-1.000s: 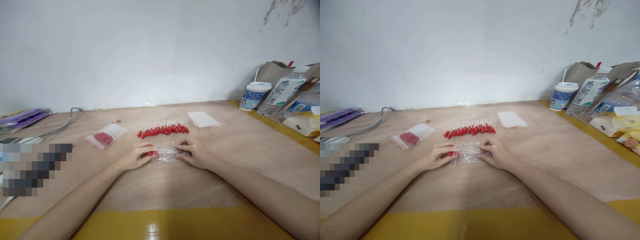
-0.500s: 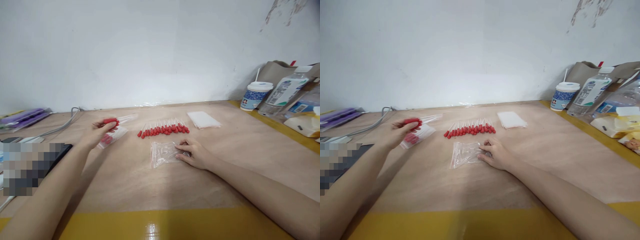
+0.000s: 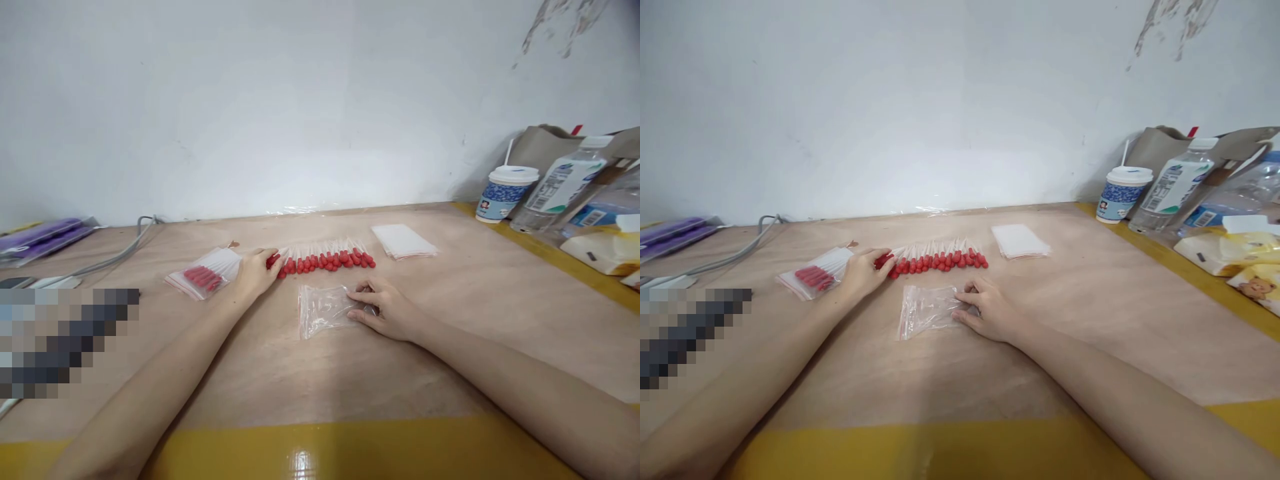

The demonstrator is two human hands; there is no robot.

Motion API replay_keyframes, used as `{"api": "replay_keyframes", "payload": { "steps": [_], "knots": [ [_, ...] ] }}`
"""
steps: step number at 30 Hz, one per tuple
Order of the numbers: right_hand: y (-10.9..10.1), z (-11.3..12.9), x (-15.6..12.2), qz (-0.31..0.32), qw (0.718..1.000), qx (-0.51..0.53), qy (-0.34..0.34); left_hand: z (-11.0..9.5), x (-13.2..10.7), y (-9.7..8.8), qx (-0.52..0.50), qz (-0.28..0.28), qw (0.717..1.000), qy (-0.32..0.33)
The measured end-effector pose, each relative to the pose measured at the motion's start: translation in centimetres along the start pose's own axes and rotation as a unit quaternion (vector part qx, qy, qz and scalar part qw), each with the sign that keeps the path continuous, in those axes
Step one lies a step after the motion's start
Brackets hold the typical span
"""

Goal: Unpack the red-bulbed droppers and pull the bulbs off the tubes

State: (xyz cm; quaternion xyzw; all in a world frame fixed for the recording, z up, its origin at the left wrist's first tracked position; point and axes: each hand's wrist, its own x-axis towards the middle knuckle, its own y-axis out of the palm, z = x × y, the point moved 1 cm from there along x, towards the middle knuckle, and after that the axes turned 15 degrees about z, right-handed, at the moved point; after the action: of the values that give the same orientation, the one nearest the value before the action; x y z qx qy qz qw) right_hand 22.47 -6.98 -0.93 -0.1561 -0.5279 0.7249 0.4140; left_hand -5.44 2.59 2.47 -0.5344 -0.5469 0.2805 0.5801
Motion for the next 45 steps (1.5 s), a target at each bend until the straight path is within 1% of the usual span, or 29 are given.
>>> {"api": "replay_keyframes", "payload": {
  "steps": [4,6,9,11,14,18,23,28,30,31,32,33,34,35,36,37,38,39,40,42,44,45],
  "knots": [
    [0.1,0.0,0.0,-0.002,1.0,-0.007,-0.002,-0.5,-0.4,-0.2,-0.028,0.014,0.999,-0.028],
    [0.0,0.0,0.0,-0.002,1.0,-0.01,-0.004,-0.6,-0.6,-0.2,-0.066,0.028,0.996,-0.054],
    [-0.1,0.0,0.0,0.003,1.0,-0.016,-0.008,-0.3,-1.0,0.1,-0.139,0.061,0.984,-0.098],
    [-0.4,-0.1,0.0,0.016,0.999,-0.023,-0.016,-0.2,-1.2,0.4,-0.159,0.072,0.978,-0.116],
    [-0.8,0.0,-0.1,0.038,0.998,-0.049,-0.021,0.0,-1.4,0.6,-0.156,0.067,0.977,-0.125],
    [-1.2,0.1,-0.3,0.05,0.995,-0.088,-0.004,-0.2,-1.6,0.5,-0.158,0.072,0.976,-0.13],
    [-1.2,0.0,-0.3,0.073,0.993,-0.09,0.006,0.0,-1.6,0.4,-0.166,0.082,0.974,-0.127],
    [-1.2,-0.2,-0.4,0.093,0.992,-0.083,0.013,0.8,-1.5,1.0,-0.176,0.06,0.974,-0.128],
    [-1.3,-0.3,-0.4,0.1,0.992,-0.081,0.011,0.7,-1.9,0.9,-0.17,0.038,0.976,-0.127],
    [-1.3,-0.3,-0.4,0.102,0.991,-0.081,0.01,0.4,-2.2,0.8,-0.16,0.013,0.98,-0.116],
    [-1.3,-0.3,-0.4,0.104,0.991,-0.083,0.009,-0.1,-2.7,0.5,-0.149,-0.018,0.985,-0.091],
    [-1.3,-0.3,-0.4,0.106,0.991,-0.085,0.01,-0.8,-3.2,0.3,-0.138,-0.045,0.988,-0.049],
    [-1.3,-0.3,-0.4,0.107,0.99,-0.087,0.011,-1.6,-3.8,0.0,-0.129,-0.065,0.989,0.012],
    [-1.2,-0.3,-0.4,0.111,0.99,-0.088,0.011,-2.6,-4.5,-0.2,-0.131,-0.058,0.986,0.083],
    [-1.2,-0.3,-0.3,0.116,0.989,-0.09,0.009,-3.7,-5.1,-0.3,-0.138,-0.023,0.978,0.156],
    [-1.1,-0.2,-0.3,0.123,0.988,-0.09,0.005,-4.7,-5.7,-0.4,-0.139,0.023,0.966,0.216],
    [-1.1,-0.3,-0.3,0.129,0.987,-0.09,-0.002,-5.5,-6.1,-0.4,-0.132,0.074,0.954,0.259],
    [-1.0,-0.3,-0.3,0.136,0.987,-0.089,-0.009,-6.2,-6.5,-0.3,-0.119,0.123,0.942,0.289],
    [-1.0,-0.3,-0.3,0.142,0.986,-0.087,-0.017,-6.7,-6.8,-0.2,-0.101,0.169,0.931,0.306],
    [-1.1,-0.6,-0.5,0.158,0.984,-0.077,-0.031,-7.0,-7.0,-0.1,-0.058,0.252,0.913,0.316],
    [-1.4,-0.8,-0.7,0.18,0.981,-0.063,-0.041,-6.5,-7.0,-0.1,-0.02,0.317,0.896,0.311],
    [-1.5,-1.0,-0.8,0.191,0.979,-0.056,-0.044,-6.1,-6.9,-0.2,-0.008,0.341,0.888,0.308]
  ]
}}
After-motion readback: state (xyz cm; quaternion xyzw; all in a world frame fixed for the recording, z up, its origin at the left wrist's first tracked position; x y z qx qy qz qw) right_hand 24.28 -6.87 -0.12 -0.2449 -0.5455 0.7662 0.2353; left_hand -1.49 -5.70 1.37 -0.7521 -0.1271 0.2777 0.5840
